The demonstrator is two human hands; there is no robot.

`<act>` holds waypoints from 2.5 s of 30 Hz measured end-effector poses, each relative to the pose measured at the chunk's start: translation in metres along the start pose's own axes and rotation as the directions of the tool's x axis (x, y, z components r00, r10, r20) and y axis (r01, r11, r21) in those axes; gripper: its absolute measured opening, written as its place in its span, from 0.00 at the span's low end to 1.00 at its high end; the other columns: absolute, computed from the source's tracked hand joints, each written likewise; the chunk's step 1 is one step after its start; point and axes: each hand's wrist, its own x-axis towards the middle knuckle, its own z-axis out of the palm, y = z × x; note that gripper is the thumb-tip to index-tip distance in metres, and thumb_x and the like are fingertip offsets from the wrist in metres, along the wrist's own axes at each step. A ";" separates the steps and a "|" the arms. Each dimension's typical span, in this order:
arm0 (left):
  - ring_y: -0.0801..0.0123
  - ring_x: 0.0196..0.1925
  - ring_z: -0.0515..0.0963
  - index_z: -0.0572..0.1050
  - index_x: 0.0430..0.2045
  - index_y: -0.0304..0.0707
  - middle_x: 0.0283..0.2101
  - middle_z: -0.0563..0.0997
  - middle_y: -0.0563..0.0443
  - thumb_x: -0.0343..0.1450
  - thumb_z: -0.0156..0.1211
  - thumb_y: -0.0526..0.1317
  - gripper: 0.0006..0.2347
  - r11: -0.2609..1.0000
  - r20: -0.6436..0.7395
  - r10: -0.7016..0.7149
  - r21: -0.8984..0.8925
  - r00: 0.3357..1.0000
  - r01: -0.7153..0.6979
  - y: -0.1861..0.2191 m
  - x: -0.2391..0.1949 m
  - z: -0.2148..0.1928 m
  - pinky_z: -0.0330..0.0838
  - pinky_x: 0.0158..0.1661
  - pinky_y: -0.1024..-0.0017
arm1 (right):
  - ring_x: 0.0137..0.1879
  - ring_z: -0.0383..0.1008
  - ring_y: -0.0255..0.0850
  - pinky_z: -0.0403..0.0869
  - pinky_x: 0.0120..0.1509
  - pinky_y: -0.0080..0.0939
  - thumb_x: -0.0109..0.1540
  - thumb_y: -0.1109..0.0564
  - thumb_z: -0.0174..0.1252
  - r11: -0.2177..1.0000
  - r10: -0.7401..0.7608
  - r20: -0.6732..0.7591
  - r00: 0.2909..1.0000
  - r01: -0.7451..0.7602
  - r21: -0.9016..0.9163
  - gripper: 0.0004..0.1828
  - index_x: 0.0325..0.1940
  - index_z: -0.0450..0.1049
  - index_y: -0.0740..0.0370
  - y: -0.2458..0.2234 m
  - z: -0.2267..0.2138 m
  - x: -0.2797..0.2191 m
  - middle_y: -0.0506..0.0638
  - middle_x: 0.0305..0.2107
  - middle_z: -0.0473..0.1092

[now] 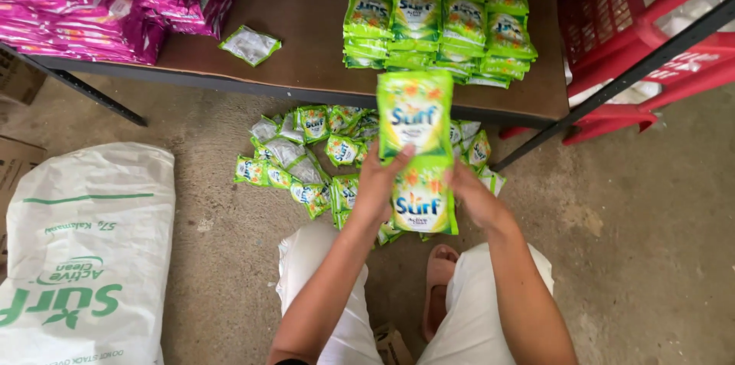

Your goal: The person cleans detergent packets by holding each packet in one hand and wiping it with a cloth in the other, then places the cleaned packets onto a shelf.

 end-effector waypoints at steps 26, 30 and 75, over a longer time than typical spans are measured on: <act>0.52 0.57 0.75 0.74 0.53 0.30 0.55 0.78 0.36 0.72 0.59 0.35 0.15 0.412 0.389 0.475 0.695 0.790 -0.590 0.086 0.438 -0.069 0.71 0.55 0.57 | 0.21 0.78 0.38 0.78 0.26 0.37 0.65 0.43 0.63 0.807 -0.374 -0.432 0.821 0.058 -0.588 0.30 0.63 0.65 0.62 -0.068 0.003 0.309 0.50 0.29 0.77; 0.48 0.65 0.71 0.74 0.55 0.33 0.60 0.76 0.36 0.74 0.56 0.39 0.15 -0.111 0.596 0.429 0.781 0.679 -0.615 0.017 0.560 -0.158 0.65 0.63 0.57 | 0.22 0.80 0.42 0.79 0.31 0.38 0.67 0.41 0.58 0.742 -0.275 -0.415 0.867 -0.083 -0.665 0.24 0.53 0.75 0.64 -0.055 -0.007 0.318 0.53 0.32 0.79; 0.44 0.57 0.72 0.71 0.48 0.32 0.54 0.71 0.39 0.61 0.59 0.30 0.19 -0.025 0.698 0.198 0.705 0.688 -0.709 -0.071 -0.027 0.055 0.69 0.55 0.57 | 0.21 0.63 0.34 0.57 0.21 0.36 0.64 0.60 0.51 0.989 0.144 -0.789 0.597 -0.060 0.135 0.09 0.48 0.70 0.58 0.131 -0.131 0.128 0.45 0.24 0.68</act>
